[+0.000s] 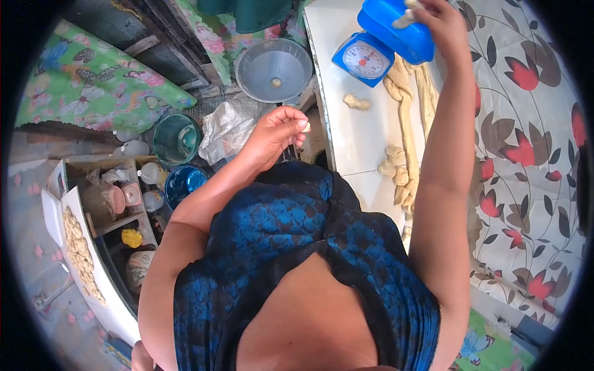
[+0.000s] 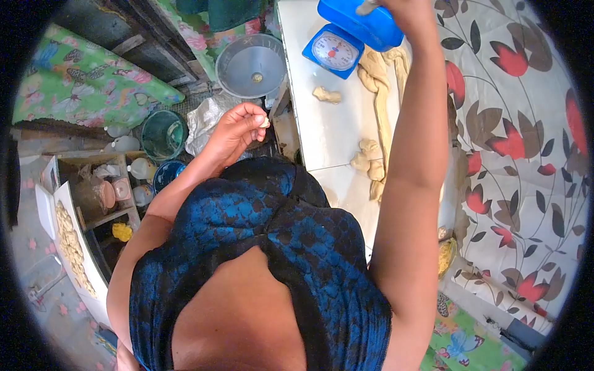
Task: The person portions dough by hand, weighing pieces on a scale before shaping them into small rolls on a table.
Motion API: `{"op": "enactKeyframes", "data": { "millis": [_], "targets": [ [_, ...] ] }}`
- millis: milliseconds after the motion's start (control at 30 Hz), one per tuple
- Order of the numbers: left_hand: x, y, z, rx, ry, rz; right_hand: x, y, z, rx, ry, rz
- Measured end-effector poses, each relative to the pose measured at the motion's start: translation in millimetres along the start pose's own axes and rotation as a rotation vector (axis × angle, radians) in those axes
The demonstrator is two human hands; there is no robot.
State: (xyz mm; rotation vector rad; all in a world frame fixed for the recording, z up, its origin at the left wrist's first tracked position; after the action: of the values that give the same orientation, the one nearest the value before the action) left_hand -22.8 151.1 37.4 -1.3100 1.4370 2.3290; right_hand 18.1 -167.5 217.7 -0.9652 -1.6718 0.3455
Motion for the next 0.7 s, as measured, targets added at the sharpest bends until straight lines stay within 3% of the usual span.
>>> {"op": "enactKeyframes", "data": {
  "millis": [33, 167, 233, 300, 367, 433, 467, 500, 567, 633, 700],
  "targets": [
    [-0.7, -0.3, -0.2, 0.0, 0.005, -0.014, 11.7, -6.6, 14.1, -0.119, -0.068, -0.197],
    [-1.0, -2.8, -4.1, 0.016, 0.001, -0.006, 30.4, -10.3, 87.4, -0.205, 0.033, -0.699],
    [-1.9, -2.5, -6.1, 0.027, -0.007, -0.006, 6.4, 8.6, 129.1, -0.087, 0.035, -0.709],
    [-1.0, -3.4, -9.6, 0.032, -0.022, -0.008, -18.1, 42.1, 167.4, 0.016, 0.306, -0.659],
    [1.1, -1.8, -13.0, 0.04, -0.045, -0.011, -42.3, 77.2, 196.6, -0.038, 0.542, -0.521],
    [3.4, 2.5, -17.2, 0.068, -0.074, -0.041, -46.8, 101.2, 218.8, -0.134, 0.502, -0.068],
    [5.3, 4.5, -18.9, 0.084, -0.085, -0.052, -42.4, 106.1, 225.4, -0.135, 0.376, 0.001],
    [5.4, 8.0, -19.6, 0.085, -0.094, -0.055, -42.6, 112.2, 231.3, -0.138, 0.384, -0.001],
    [2.9, 13.7, -20.4, 0.06, -0.138, -0.066, -42.0, 126.5, 240.9, -0.03, 0.112, 0.298],
    [1.9, 13.7, -21.2, 0.052, -0.135, -0.072, -34.1, 134.2, 245.3, 0.067, 0.14, 0.4],
    [1.2, 13.1, -22.3, 0.042, -0.128, -0.075, -27.5, 140.7, 249.8, 0.097, 0.079, 0.692]
  ]
}}
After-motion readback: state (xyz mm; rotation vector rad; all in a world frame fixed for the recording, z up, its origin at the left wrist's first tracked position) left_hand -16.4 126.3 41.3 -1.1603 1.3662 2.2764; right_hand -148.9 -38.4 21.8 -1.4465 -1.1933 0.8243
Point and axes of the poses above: each hand's wrist, its own z-axis away from the middle knuckle, its own y-axis out of the palm, x = y × z, the point moved 1 cm from there along -z, towards the middle knuckle, and after that the axes turned 1 degree about z, right-handed, at the moved point
